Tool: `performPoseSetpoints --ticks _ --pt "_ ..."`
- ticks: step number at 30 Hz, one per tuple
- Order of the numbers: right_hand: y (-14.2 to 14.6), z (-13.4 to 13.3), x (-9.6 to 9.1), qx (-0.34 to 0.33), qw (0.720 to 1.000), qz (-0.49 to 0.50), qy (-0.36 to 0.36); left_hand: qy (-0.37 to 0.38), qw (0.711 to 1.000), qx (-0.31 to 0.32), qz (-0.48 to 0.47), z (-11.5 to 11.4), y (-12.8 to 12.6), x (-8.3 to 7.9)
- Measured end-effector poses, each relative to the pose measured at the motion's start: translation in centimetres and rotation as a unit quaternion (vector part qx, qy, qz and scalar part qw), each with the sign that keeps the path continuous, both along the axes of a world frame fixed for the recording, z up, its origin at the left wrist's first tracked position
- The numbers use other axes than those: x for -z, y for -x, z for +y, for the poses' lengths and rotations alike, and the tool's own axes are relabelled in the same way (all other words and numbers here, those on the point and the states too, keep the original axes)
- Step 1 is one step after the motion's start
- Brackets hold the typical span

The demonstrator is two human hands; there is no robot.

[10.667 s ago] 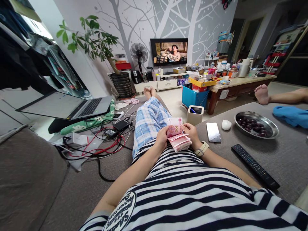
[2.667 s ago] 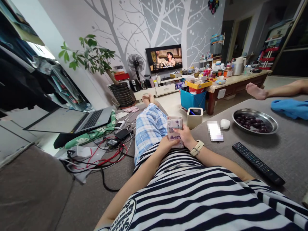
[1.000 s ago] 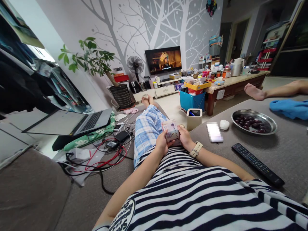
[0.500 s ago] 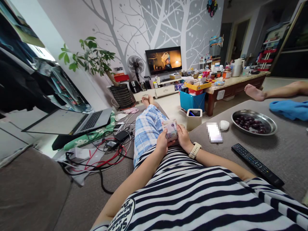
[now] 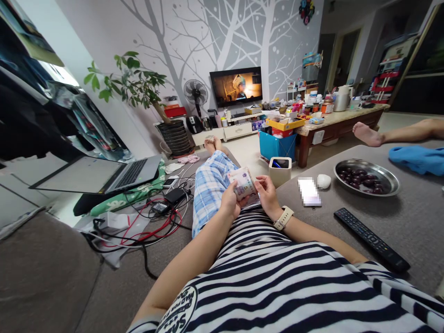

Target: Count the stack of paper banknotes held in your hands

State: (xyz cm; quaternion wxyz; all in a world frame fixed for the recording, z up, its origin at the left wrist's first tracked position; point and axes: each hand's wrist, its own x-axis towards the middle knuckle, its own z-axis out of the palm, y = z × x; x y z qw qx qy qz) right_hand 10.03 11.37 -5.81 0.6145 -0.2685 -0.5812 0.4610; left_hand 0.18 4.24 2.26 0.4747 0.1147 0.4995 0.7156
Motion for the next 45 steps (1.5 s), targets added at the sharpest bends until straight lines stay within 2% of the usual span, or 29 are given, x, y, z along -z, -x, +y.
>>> performPoseSetpoints --ticks 3,8,13,19,31,38,45 --pt "0.0 0.1 0.1 0.004 1.000 -0.002 0.009 0.002 1.000 0.012 0.011 0.3 -0.4 0.5" --pt "0.0 0.3 0.2 0.019 0.999 -0.023 0.028 0.014 0.999 -0.017 0.024 0.5 -0.7 2.9" --pt "-0.3 0.2 -0.1 0.032 0.998 -0.062 0.002 -0.009 0.999 0.003 0.050 0.2 -0.5 4.2" --pt "-0.4 0.0 -0.1 0.037 0.995 -0.090 -0.003 -0.015 0.998 0.023 0.063 -0.2 -0.5 4.3" --pt "-0.4 -0.1 -0.1 0.031 0.997 -0.068 0.025 -0.004 1.000 0.010 0.025 0.1 -0.2 4.6" --pt "-0.3 0.1 0.2 0.028 0.998 -0.057 0.004 -0.011 1.000 -0.002 0.017 0.0 -0.2 4.4" --pt "0.7 0.7 1.4 -0.068 0.995 -0.066 0.038 -0.015 0.999 0.031 0.033 0.1 -0.2 4.7"
